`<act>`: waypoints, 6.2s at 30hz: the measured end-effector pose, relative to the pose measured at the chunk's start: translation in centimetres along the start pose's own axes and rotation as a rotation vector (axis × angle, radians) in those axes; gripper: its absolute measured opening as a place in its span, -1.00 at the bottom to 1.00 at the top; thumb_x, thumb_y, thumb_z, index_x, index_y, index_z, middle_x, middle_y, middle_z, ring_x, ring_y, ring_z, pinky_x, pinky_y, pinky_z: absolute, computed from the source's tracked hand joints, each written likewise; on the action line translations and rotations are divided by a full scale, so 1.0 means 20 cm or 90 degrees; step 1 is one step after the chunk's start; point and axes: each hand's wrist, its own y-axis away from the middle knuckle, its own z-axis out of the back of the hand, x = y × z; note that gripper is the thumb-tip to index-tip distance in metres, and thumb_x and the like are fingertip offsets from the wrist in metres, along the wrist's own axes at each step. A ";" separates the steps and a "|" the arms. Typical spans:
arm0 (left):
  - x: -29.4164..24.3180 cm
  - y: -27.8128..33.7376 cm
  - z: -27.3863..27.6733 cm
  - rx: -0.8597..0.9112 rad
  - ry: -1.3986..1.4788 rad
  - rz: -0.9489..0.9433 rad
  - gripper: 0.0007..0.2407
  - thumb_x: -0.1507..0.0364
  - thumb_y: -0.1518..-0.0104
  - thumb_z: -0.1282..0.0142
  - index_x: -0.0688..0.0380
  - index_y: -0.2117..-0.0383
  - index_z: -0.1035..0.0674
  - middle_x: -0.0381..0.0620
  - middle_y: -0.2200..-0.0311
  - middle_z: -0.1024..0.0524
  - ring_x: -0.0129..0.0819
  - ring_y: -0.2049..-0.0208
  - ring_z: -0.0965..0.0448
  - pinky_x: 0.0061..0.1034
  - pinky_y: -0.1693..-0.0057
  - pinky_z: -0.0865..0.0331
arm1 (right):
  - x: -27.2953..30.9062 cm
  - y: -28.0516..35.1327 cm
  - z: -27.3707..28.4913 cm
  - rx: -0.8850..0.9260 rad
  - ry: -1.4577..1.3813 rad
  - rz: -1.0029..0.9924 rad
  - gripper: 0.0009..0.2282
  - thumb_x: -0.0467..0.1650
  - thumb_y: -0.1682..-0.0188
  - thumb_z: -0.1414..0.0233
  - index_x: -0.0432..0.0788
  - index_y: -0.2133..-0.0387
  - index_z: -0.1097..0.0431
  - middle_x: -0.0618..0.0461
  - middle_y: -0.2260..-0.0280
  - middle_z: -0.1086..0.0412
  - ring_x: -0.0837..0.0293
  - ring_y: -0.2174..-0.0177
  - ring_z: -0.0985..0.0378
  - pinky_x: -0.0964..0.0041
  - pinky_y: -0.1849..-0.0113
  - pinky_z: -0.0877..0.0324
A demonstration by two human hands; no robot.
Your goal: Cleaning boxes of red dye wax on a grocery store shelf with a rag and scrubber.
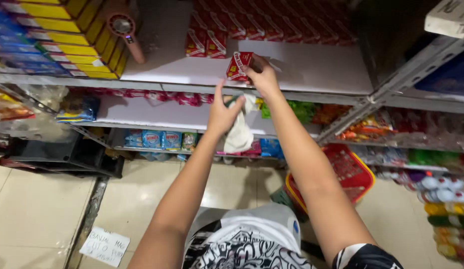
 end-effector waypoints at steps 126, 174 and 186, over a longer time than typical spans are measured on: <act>-0.13 0.63 0.88 0.104 -0.347 -0.432 -0.58 0.27 -0.24 -0.09 0.08 -0.22 -0.43 0.09 -0.35 -0.25 0.19 -0.42 -0.07 -0.01 -0.41 0.06 | 0.20 1.43 -0.77 -0.002 -0.714 -0.444 -0.69 -0.25 -0.12 -0.06 -0.13 -0.06 -0.45 -0.07 0.08 -0.54 0.02 0.07 -0.60 0.03 -0.02 -0.50; -0.50 0.61 0.65 0.011 -0.267 -0.533 -0.64 0.26 -0.13 -0.30 0.05 -0.04 -0.62 -0.03 0.03 -0.50 -0.02 0.02 -0.50 -0.13 -0.19 -0.37 | 0.84 1.39 -0.45 0.101 -0.731 -0.187 -0.54 -0.32 -0.20 0.13 -0.12 -0.37 -0.08 -0.24 -0.11 -0.37 -0.01 -0.03 -0.49 -0.09 -0.13 -0.40; -0.55 0.44 1.11 0.100 -0.331 -0.590 -0.68 0.08 -0.17 -0.20 -0.24 -0.01 -0.64 -0.19 -0.10 -0.50 -0.06 -0.10 -0.42 -0.14 -0.19 -0.27 | 1.04 1.43 -0.80 0.045 -0.874 -0.318 -0.64 -0.23 -0.12 0.05 -0.16 -0.10 -0.36 0.06 0.11 -0.48 0.27 0.21 -0.48 0.65 0.30 -0.36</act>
